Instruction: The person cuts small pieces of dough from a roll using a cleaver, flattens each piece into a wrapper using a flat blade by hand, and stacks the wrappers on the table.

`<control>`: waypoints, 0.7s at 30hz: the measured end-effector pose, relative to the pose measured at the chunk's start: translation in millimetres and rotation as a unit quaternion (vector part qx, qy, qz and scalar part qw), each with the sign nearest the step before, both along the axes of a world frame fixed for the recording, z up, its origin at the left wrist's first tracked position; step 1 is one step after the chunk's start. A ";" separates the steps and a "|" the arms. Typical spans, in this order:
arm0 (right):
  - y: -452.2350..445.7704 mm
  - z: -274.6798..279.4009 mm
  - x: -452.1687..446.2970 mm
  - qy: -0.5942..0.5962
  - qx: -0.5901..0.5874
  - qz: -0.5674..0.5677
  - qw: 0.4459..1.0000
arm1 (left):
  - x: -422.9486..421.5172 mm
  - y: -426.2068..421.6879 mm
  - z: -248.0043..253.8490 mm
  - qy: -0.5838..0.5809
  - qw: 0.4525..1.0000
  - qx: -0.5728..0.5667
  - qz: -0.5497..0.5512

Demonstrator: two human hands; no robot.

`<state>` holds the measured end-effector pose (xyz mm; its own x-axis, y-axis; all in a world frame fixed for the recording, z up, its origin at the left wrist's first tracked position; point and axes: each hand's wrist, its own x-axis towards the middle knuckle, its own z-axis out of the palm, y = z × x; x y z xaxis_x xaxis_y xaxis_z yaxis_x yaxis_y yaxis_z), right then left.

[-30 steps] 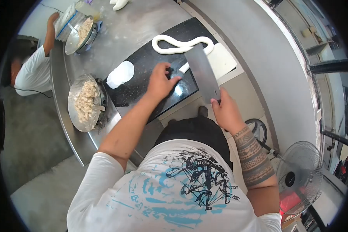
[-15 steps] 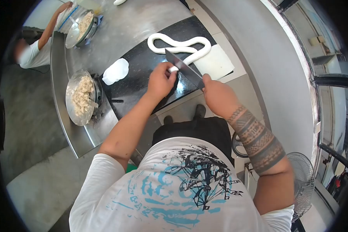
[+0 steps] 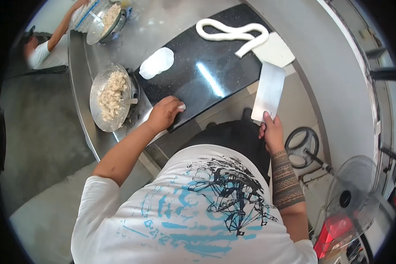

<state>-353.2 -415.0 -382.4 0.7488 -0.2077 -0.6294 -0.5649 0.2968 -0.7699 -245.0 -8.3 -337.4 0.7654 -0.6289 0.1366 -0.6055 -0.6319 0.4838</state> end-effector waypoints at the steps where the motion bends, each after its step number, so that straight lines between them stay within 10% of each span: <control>1: 11.6 2.3 -10.0 -0.003 -0.007 -0.003 1.000 | -2.4 1.2 -2.2 -0.024 1.000 0.006 -0.015; 13: 72.7 69.5 -106.5 0.046 -0.112 -0.011 0.993 | 16.3 -74.5 -15.6 -0.075 0.981 0.134 -0.119; 19: 55.2 88.8 -87.0 0.068 -0.158 0.095 0.980 | 31.5 -78.8 -14.5 -0.030 0.948 0.057 -0.311; 21: 59.3 81.9 -57.3 0.040 -0.177 0.148 0.972 | 35.3 -76.6 -20.8 0.044 0.981 -0.116 -0.148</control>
